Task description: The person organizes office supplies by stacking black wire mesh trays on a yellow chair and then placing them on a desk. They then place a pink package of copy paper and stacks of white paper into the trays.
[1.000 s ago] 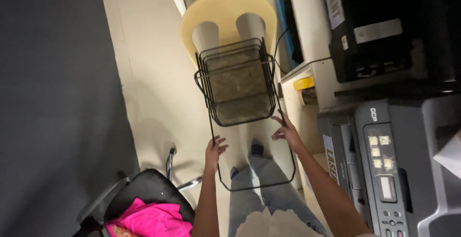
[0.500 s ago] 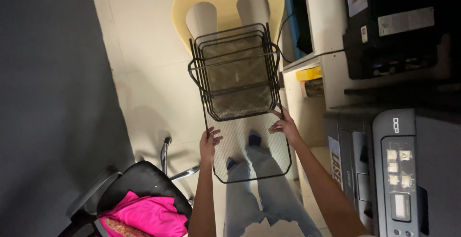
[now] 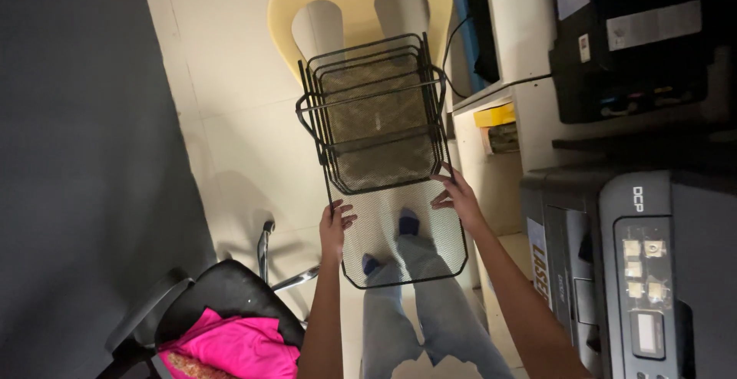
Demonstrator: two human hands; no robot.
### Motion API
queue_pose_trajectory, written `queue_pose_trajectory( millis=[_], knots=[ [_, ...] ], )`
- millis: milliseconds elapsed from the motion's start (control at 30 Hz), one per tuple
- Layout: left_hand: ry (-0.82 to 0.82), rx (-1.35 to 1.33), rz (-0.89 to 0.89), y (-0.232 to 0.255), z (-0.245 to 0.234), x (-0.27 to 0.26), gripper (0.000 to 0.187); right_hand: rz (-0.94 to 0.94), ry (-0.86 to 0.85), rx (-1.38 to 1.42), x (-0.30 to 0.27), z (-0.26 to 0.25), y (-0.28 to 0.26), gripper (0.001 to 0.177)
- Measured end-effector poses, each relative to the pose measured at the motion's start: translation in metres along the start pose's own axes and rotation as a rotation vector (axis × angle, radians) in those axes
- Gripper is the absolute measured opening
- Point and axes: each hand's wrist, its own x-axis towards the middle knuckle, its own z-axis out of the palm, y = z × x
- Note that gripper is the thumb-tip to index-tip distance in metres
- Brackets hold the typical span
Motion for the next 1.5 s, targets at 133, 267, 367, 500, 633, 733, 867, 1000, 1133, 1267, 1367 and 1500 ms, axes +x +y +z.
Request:
queue_pose_trajectory(
  millis=[133, 267, 367, 500, 633, 733, 867, 1000, 1133, 1267, 1367, 1500],
  knots=[
    [-0.009, 0.027, 0.029, 0.012, 0.003, 0.006, 0.034, 0.031, 0.080, -0.005, 0.015, -0.001, 0.009, 0.058],
    [0.003, 0.020, 0.016, 0.012, 0.004, 0.030, 0.036, 0.005, 0.132, 0.035, 0.038, 0.000, 0.016, 0.060],
    [0.038, 0.004, 0.062, 0.024, 0.009, 0.039, 0.041, -0.061, 0.165, 0.010, 0.053, -0.002, 0.022, 0.057],
    [0.048, 0.047, 0.122, 0.044, 0.018, 0.049, 0.048, -0.143, 0.313, -0.134, 0.070, 0.002, 0.013, 0.052],
    [0.104, 0.107, 0.122, 0.073, 0.034, 0.045, 0.049, -0.190, 0.424, -0.272, 0.077, 0.008, -0.010, 0.055],
    [0.252, 0.321, 0.217, 0.076, 0.041, 0.054, 0.048, -0.219, 0.423, -0.296, 0.089, 0.006, -0.016, 0.056],
    [0.391, 0.543, 0.340, 0.073, 0.043, 0.071, 0.047, -0.315, 0.435, -0.353, 0.107, 0.006, -0.013, 0.055],
    [0.347, 0.551, 0.419, 0.087, 0.045, 0.074, 0.053, -0.430, 0.393, -0.387, 0.118, 0.007, -0.018, 0.057],
    [0.271, 0.559, 0.510, 0.098, 0.048, 0.079, 0.061, -0.600, 0.343, -0.512, 0.119, 0.014, -0.033, 0.068],
    [0.227, 0.603, 0.590, 0.114, 0.055, 0.081, 0.058, -0.679, 0.307, -0.588, 0.120, 0.021, -0.051, 0.068],
    [0.204, 0.533, 0.472, 0.130, 0.059, 0.081, 0.061, -0.568, 0.380, -0.707, 0.129, 0.020, -0.048, 0.063],
    [0.180, 0.515, 0.560, 0.130, 0.059, 0.094, 0.063, -0.614, 0.465, -0.779, 0.134, 0.023, -0.052, 0.052]
  ],
)
